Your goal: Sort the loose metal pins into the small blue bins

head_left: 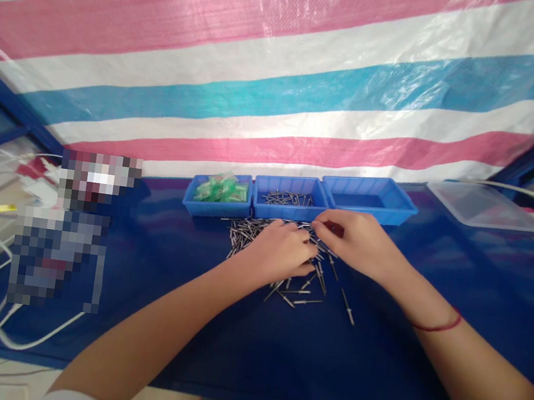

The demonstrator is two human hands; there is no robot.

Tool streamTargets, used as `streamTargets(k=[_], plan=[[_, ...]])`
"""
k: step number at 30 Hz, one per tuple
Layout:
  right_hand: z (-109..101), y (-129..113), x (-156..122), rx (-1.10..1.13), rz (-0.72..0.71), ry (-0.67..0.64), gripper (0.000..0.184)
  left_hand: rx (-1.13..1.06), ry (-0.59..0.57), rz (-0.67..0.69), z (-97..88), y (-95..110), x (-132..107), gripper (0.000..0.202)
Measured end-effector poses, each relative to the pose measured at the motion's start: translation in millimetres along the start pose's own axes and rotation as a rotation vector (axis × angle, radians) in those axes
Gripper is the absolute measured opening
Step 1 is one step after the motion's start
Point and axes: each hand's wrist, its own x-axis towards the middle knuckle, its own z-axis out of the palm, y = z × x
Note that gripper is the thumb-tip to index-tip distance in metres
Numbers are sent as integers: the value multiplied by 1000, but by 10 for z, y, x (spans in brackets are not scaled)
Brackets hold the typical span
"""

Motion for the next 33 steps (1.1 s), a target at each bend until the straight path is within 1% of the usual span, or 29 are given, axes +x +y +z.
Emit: streamTargets(k=[4,9,16,19,22,27,33], plan=[[10,-1,-3,-5,3,-9,20,36,-14,-18,5,22,1,19],[20,-4,-3,2,-14,-24,20,40,-35,-57,-35,69,-44,14],[28,-6,-7,15,-32,-39,21,36,-59,-119,-77,113,-82,19],[33,-4,-7,20,-44,-36,22,57,-42,-160,-83,109,-77,20],[35,-7,-6,22,-43,-43,22,72,-40,-199,-62,103,-73,21],[29,-28,-5,19,-34,-69,22,73,-8,-174,27,87,-67,18],[26,-40,-6,16,-48,-67,23,79,35,-181,109,71,-61,18]])
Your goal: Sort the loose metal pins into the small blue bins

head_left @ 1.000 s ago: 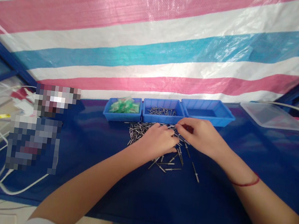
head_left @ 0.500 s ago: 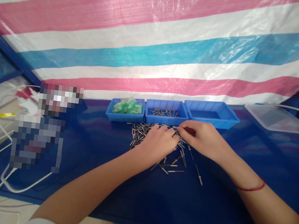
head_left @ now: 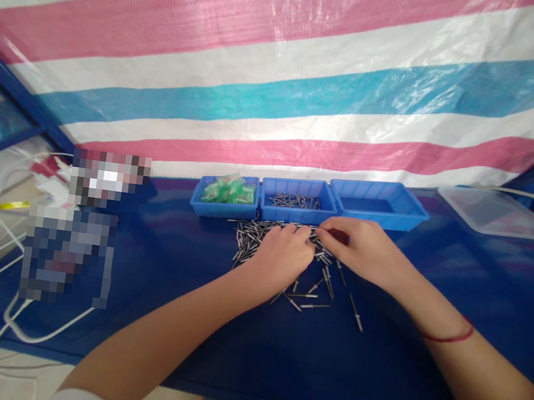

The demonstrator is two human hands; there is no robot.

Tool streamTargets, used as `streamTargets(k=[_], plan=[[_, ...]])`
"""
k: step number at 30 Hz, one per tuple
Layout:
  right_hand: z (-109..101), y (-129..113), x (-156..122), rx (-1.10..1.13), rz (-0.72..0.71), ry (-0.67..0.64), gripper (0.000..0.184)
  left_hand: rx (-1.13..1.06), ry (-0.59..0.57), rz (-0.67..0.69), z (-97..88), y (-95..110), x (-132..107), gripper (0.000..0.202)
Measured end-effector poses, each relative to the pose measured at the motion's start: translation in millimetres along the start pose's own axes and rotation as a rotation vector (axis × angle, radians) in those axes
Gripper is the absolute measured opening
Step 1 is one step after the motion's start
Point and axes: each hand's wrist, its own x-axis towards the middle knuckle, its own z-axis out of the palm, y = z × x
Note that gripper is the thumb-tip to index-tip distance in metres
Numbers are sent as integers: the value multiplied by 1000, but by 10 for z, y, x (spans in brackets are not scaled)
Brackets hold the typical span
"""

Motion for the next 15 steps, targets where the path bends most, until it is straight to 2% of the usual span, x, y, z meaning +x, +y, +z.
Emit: streamTargets(k=[10,15], plan=[[16,26,-4,-8,-18,7,22,-36,28,-1,-26,71,-37,27],[16,22,-4,-13,-19,11,22,-35,-3,2,13,85,-3,22]])
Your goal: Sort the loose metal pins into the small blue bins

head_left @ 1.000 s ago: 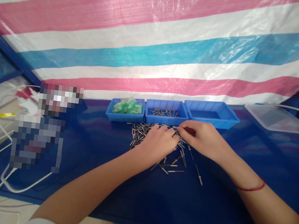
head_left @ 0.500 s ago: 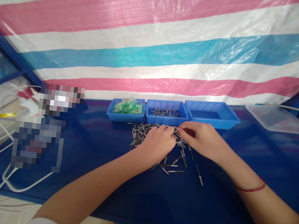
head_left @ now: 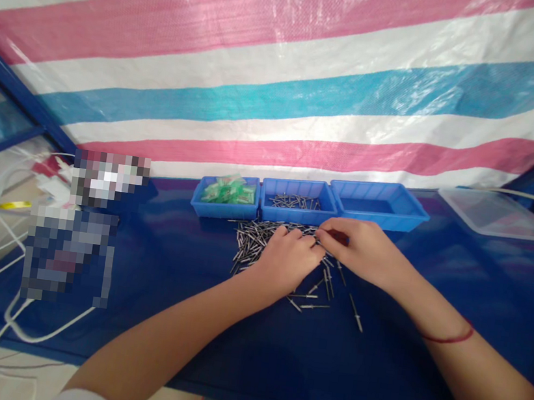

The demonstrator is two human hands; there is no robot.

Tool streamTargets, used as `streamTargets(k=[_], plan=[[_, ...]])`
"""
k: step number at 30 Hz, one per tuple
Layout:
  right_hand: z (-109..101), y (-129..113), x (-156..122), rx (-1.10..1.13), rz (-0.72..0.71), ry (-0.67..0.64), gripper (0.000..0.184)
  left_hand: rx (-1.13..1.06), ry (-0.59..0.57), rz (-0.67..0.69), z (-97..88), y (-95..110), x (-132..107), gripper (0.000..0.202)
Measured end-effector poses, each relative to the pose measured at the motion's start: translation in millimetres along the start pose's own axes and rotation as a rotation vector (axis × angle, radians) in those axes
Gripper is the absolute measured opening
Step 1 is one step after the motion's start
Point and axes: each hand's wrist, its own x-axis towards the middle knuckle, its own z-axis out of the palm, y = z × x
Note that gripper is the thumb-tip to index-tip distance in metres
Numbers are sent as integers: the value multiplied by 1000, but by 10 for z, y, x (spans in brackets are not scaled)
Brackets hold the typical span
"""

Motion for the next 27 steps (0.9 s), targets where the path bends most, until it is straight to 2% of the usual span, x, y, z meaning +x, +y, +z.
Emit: streamTargets(k=[9,27], plan=[[11,20,4,6,6,-21,22,-25,-9,-23,5,20,7,27],[0,-17,-9,6,-32,14,23,19,-6,-18,4,9,-3,23]])
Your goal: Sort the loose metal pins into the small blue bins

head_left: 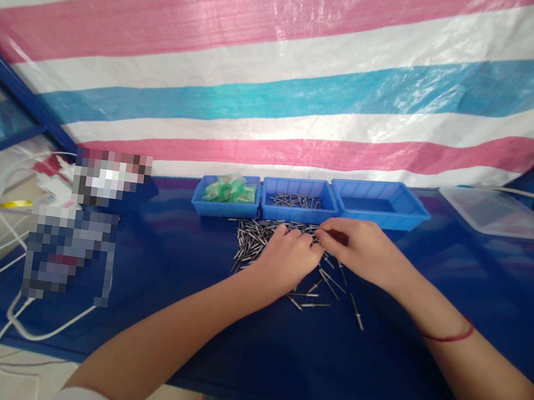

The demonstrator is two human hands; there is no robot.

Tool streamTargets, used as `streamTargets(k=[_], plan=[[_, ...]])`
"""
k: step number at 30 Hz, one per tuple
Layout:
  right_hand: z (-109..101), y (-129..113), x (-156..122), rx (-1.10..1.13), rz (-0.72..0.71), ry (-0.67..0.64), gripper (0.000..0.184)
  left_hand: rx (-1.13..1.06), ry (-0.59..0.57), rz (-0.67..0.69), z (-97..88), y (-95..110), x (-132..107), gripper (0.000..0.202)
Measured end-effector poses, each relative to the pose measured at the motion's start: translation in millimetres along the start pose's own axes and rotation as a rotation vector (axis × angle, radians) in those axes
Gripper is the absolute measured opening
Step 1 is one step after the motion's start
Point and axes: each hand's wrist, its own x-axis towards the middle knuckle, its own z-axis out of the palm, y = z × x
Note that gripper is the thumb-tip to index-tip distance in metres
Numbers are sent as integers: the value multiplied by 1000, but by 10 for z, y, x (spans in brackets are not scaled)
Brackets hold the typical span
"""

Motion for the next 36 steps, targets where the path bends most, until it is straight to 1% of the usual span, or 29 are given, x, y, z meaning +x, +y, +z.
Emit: streamTargets(k=[6,9,14,17,22,24,26,30,33,36], plan=[[1,-3,9,3,14,-25,24,-23,-21,0,-50,-40,-34,21],[2,3,15,-3,36,-55,24,-27,-45,-20,-91,-56,-47,23],[10,5,18,-8,23,-55,27,-27,-52,-60,-122,-69,-58,20],[14,4,13,-12,10,-41,27,-25,-24,-92,-110,-60,-61,18],[33,21,9,-6,2,-18,25,-80,73,-198,-99,-73,-68,17],[53,23,12,13,29,-28,23,-144,131,-246,-96,-109,-76,20],[82,11,16,65,55,-36,21,-259,203,-276,-88,-155,-87,22],[147,-40,16,252,68,-40,24,-588,340,-257,-63,-225,-119,19],[186,-68,9,400,55,-42,24,-782,402,-267,-52,-237,-164,14],[214,-101,2,528,77,-35,23,-891,414,-318,-59,-229,-233,12]])
